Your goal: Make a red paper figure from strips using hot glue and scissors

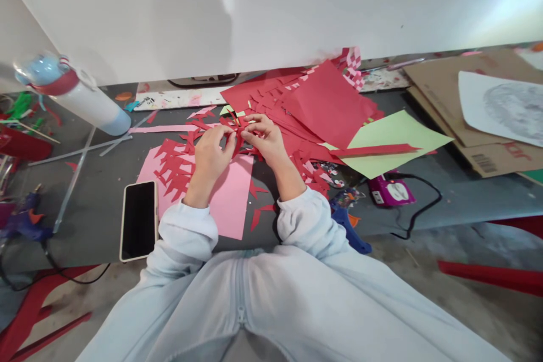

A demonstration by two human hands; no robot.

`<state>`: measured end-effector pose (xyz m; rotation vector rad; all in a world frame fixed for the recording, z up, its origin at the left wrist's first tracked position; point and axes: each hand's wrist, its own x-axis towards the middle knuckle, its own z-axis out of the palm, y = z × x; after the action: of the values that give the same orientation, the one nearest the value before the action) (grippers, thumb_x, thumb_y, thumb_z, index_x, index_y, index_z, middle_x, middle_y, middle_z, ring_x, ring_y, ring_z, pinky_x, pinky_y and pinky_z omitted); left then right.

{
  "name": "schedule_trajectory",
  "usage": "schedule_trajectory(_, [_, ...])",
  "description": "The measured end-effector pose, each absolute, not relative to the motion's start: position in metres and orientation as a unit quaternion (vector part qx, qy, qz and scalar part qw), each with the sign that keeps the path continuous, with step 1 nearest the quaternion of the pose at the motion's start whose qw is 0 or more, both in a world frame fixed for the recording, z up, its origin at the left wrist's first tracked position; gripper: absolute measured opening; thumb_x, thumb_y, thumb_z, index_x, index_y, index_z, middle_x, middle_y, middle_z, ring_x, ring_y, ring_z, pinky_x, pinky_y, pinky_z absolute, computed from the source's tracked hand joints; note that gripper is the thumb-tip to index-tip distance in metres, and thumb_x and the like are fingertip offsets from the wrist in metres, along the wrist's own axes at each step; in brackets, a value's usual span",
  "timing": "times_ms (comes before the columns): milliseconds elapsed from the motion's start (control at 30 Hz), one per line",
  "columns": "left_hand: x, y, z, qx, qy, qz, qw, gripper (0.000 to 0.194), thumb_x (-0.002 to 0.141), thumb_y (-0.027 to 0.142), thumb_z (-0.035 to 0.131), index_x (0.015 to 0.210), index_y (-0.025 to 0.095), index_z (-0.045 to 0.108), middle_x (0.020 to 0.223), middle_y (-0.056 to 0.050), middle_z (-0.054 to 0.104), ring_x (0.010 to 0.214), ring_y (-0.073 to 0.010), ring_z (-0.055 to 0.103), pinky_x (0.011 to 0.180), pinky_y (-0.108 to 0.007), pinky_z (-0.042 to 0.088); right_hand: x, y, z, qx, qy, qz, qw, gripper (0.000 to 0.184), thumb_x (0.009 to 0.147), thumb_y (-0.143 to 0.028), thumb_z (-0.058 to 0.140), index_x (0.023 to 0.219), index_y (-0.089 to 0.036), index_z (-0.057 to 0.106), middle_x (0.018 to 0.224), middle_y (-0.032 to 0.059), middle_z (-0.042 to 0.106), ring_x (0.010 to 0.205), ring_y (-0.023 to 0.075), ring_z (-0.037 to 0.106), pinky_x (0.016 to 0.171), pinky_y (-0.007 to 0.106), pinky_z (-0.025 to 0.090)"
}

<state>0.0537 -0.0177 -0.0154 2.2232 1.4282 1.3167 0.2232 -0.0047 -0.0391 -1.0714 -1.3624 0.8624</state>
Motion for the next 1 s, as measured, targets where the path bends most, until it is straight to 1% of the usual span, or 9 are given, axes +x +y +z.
schedule_trajectory(167, [0.057,-0.018,-0.011,0.711,0.477,0.481,0.189,0.012,0.090,0.031,0.057,0.083,0.022,0.060,0.083,-0.002,0.072,0.077,-0.0157,0.067,0.076,-0.029,0.053,0.224,-0.003,-0.039,-0.474,-0.601,0.332,0.551,0.011,0.072,-0.035,0.080,0.069,-0.026,0.075,0.108,0.0049,0.071,0.108,0.0259,0.062,0.104,0.048,0.042])
schedule_trajectory(300, [0.060,-0.020,-0.008,0.666,0.464,0.516,0.273,0.008,0.085,0.028,0.060,0.080,0.022,0.060,0.080,-0.001,0.070,0.075,-0.0142,0.067,0.074,-0.028,0.055,0.222,-0.004,-0.034,-0.457,-0.592,0.360,0.558,0.013,0.072,-0.035,0.079,0.068,-0.024,0.073,0.103,0.0056,0.072,0.105,0.0251,0.064,0.102,0.047,0.043])
schedule_trajectory(400, [0.060,-0.020,-0.008,0.650,0.451,0.529,0.306,0.006,0.083,0.026,0.060,0.079,0.021,0.059,0.078,-0.001,0.068,0.074,-0.0139,0.067,0.074,-0.028,0.055,0.219,-0.006,-0.031,-0.446,-0.576,0.373,0.575,0.019,0.072,-0.038,0.079,0.068,-0.023,0.068,0.098,0.0047,0.072,0.102,0.0232,0.066,0.101,0.044,0.045])
schedule_trajectory(533, [0.059,-0.018,-0.010,0.645,0.461,0.523,0.312,0.006,0.082,0.025,0.060,0.078,0.022,0.058,0.078,0.000,0.068,0.072,-0.0134,0.066,0.072,-0.027,0.054,0.218,-0.007,-0.030,-0.451,-0.545,0.341,0.619,0.030,0.068,-0.042,0.082,0.081,-0.024,0.063,0.096,0.0023,0.070,0.097,0.0213,0.064,0.099,0.041,0.048])
schedule_trajectory(633, [0.059,-0.018,-0.010,0.652,0.463,0.511,0.315,0.007,0.083,0.027,0.060,0.079,0.022,0.057,0.079,0.000,0.068,0.073,-0.0133,0.066,0.073,-0.028,0.055,0.220,-0.007,-0.029,-0.466,-0.580,0.277,0.608,0.032,0.069,-0.044,0.084,0.093,-0.028,0.069,0.107,0.0041,0.066,0.109,0.0250,0.059,0.107,0.046,0.043])
schedule_trajectory(733, [0.059,-0.018,-0.009,0.660,0.462,0.506,0.309,0.007,0.083,0.026,0.061,0.078,0.022,0.058,0.077,0.000,0.067,0.072,-0.0133,0.065,0.072,-0.027,0.054,0.223,-0.008,-0.029,-0.473,-0.623,0.239,0.576,0.021,0.074,-0.041,0.082,0.090,-0.029,0.076,0.118,0.0062,0.064,0.121,0.0291,0.054,0.114,0.051,0.036])
schedule_trajectory(800, [0.058,-0.018,-0.009,0.661,0.468,0.504,0.299,0.009,0.083,0.028,0.061,0.078,0.022,0.058,0.076,0.000,0.067,0.071,-0.0131,0.064,0.070,-0.027,0.053,0.224,-0.008,-0.030,-0.477,-0.632,0.238,0.562,0.015,0.076,-0.040,0.081,0.086,-0.029,0.077,0.121,0.0071,0.063,0.121,0.0299,0.053,0.113,0.051,0.036])
schedule_trajectory(900, [0.056,-0.017,-0.009,0.667,0.474,0.498,0.287,0.011,0.084,0.030,0.061,0.078,0.022,0.059,0.077,0.000,0.066,0.072,-0.0134,0.063,0.069,-0.027,0.052,0.225,-0.007,-0.032,-0.483,-0.632,0.246,0.554,0.012,0.077,-0.040,0.079,0.081,-0.028,0.077,0.120,0.0067,0.065,0.121,0.0300,0.053,0.112,0.052,0.037])
schedule_trajectory(1000, [0.055,-0.016,-0.010,0.665,0.481,0.500,0.277,0.010,0.083,0.030,0.062,0.078,0.022,0.059,0.078,0.000,0.067,0.072,-0.0137,0.063,0.069,-0.027,0.051,0.227,-0.005,-0.034,-0.488,-0.628,0.252,0.552,0.011,0.077,-0.039,0.079,0.077,-0.028,0.076,0.118,0.0051,0.067,0.120,0.0300,0.053,0.114,0.054,0.034])
